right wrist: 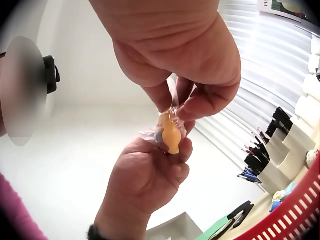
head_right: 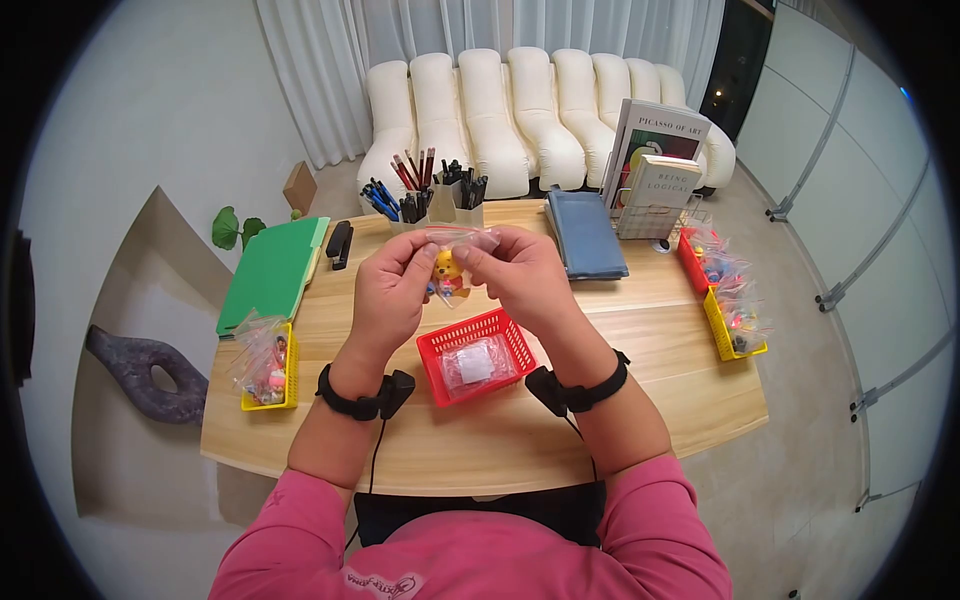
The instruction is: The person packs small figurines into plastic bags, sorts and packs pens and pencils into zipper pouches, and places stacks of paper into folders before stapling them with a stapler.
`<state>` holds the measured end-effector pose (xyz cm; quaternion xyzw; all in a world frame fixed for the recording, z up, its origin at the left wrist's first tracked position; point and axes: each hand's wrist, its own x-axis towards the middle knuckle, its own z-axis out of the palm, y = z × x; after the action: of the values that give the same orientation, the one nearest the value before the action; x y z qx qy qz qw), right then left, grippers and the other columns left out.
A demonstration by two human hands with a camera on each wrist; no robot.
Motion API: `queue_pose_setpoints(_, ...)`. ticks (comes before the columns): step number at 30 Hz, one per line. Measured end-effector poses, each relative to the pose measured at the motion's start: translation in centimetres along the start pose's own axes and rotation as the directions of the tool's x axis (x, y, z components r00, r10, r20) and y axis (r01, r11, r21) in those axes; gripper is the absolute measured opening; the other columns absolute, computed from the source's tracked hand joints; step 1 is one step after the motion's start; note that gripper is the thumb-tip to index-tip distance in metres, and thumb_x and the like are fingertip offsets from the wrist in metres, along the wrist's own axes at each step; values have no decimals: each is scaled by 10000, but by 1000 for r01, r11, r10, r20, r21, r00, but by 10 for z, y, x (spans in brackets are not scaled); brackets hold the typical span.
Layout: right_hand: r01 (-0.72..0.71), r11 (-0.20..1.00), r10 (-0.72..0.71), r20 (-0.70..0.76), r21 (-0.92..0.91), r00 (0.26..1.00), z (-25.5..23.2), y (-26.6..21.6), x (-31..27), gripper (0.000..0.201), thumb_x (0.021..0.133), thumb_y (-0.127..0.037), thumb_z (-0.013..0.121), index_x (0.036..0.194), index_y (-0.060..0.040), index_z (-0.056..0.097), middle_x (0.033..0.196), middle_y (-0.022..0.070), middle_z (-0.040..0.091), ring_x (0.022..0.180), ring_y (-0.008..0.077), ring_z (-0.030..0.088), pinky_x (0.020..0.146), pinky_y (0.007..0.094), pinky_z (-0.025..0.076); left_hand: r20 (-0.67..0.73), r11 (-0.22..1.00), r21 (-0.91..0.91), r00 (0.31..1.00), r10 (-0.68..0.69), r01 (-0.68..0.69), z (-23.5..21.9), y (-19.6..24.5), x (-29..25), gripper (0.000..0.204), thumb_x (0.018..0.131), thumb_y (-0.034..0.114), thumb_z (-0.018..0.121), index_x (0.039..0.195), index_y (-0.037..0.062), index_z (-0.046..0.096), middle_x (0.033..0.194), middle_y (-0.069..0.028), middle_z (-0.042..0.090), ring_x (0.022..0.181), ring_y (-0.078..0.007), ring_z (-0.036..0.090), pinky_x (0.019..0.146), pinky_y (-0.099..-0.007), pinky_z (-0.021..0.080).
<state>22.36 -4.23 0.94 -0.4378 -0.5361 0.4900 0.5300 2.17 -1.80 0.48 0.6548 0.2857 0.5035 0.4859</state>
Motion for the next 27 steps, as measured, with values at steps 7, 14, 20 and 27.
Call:
queue_pose_setpoints(7,173,951,-192,50,258,980,4,9,3,192,1051,-99,719,1203,19,723,1089,63,767,946,106,698,794,277,579,112,984,-165,992,-52,70,2,5,2,256,1085,137,690,1262,-42,733,1112,-86,773,975,-120,714,857,-283,597)
queue_pose_setpoints(14,205,965,-213,31,166,977,12,6,0,216,1041,-36,700,1246,29,705,1123,82,760,962,114,704,839,281,590,1,961,-277,1000,1,-1,-8,-13,5,198,1032,108,756,1186,-15,768,1055,-46,785,944,-94,708,852,-265,574)
queue_pose_setpoints(20,189,978,-189,-8,91,982,1,10,1,183,1043,-106,746,1165,29,728,1050,61,761,963,96,688,840,263,574,13,962,-259,996,-89,90,-10,-6,4,213,996,58,786,1190,-20,746,1040,-52,779,926,-105,708,852,-270,583)
queue_pose_setpoints(27,199,964,-200,-10,177,980,4,15,3,180,1067,-147,729,1144,16,718,1021,20,736,949,76,654,866,257,547,23,968,-218,992,-124,127,-12,-3,6,228,1032,161,772,1197,4,777,1030,-25,772,945,-97,690,872,-271,560)
